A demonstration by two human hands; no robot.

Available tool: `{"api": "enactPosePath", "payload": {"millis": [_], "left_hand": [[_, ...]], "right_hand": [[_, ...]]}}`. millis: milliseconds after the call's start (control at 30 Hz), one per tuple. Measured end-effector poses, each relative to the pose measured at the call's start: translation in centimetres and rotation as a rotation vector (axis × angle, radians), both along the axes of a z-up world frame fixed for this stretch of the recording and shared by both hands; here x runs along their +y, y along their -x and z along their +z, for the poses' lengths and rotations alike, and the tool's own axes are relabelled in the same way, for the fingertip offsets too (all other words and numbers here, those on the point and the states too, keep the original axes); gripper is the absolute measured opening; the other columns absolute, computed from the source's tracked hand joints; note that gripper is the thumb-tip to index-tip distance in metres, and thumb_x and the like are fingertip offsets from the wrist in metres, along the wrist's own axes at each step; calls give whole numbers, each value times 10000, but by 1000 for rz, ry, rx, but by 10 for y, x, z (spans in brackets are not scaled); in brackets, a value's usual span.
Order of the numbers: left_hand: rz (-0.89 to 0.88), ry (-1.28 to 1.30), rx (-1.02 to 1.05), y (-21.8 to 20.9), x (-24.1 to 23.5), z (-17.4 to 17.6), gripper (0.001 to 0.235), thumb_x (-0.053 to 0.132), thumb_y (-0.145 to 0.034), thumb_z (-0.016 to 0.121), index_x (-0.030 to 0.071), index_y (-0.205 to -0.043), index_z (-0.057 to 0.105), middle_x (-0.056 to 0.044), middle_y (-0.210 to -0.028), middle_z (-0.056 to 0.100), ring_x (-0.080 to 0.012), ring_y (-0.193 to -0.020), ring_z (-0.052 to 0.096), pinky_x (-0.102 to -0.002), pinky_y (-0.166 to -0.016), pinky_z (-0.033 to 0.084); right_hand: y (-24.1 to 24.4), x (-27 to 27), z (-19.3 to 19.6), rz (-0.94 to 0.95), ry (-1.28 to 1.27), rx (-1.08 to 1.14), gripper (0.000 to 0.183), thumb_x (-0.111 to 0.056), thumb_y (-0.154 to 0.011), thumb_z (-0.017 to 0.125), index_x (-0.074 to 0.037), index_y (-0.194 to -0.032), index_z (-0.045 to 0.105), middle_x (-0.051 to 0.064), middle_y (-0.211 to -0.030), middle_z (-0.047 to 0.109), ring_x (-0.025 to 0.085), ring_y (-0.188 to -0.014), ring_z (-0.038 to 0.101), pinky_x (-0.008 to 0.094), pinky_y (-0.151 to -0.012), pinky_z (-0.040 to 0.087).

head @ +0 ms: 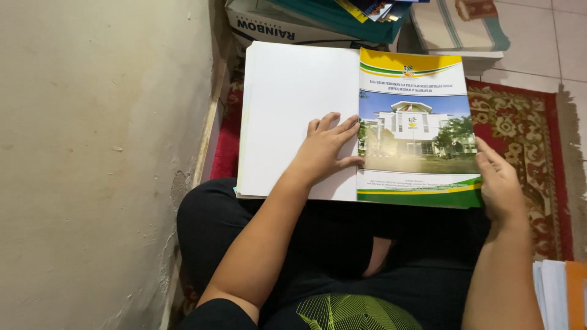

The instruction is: Folding printed brochures or paper sheets manually on a flat surface.

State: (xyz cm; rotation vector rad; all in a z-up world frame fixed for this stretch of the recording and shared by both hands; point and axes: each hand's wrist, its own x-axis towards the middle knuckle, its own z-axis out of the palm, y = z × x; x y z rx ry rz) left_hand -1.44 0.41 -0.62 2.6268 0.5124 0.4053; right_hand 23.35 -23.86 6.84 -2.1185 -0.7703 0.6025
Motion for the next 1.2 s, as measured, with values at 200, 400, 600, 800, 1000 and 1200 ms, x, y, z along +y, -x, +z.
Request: {"api": "enactPosePath", "payload": {"millis": [200, 400, 600, 800, 1000, 1200], "left_hand": [[49, -59, -37, -5, -1, -8, 887, 744, -836, 624, 157, -1491, 510, 24, -1593, 458, -331, -1423, 386, -507, -1062, 310], [29, -76, 3, -4, -3, 1, 823, 733, -861, 594, 197, -1481, 518, 15, -1595, 448, -358, -1420, 378, -535, -1036, 313], [13, -21, 64, -8, 0, 2, 850, 711, -855, 625, 181, -1506, 498, 34, -1603, 438, -359, -1441, 348, -538, -1033, 305], [28, -9, 65, -2, -4, 12, 733, 617, -885, 697, 171, -1457, 585, -2, -1543, 541, -347, -1456, 358, -535, -1055, 321], [24, -13, 105, -1, -4, 16, 586, 447, -953, 683, 182, -1464, 574, 9, -1561, 522, -339, -1472, 358, -534, -1073, 319], [61, -78, 84, -2, -7, 6, 509, 56, -965, 594, 209, -1450, 589, 26, -1544, 538, -327, -1460, 390, -511, -1058, 346]], "right_hand": [[16, 9, 35, -19, -87, 73, 503, -268, -1102, 289, -24, -1531, 389, 153, -1622, 369, 275, -1519, 321, 406, -1236, 241], [-26, -13, -26, -45, -596, 747, 630, -471, -1088, 412, -99, -1595, 451, 105, -1473, 593, 245, -1289, 606, 453, -1059, 498], [-15, 8, -47, -432, -644, 1088, 364, -402, -999, 569, -204, -1275, 701, 71, -1311, 723, 285, -1208, 674, 458, -1069, 511], [37, 39, -56, -252, -583, 850, 413, -323, -949, 527, -174, -1303, 677, 97, -1342, 686, 313, -1242, 627, 471, -1092, 472], [80, 71, -65, -59, -542, 560, 489, -229, -889, 480, -136, -1337, 650, 130, -1379, 642, 347, -1281, 570, 487, -1119, 426], [112, 81, -71, 119, -448, 260, 576, -134, -829, 433, -98, -1372, 624, 164, -1416, 599, 382, -1321, 514, 505, -1147, 380]]}}
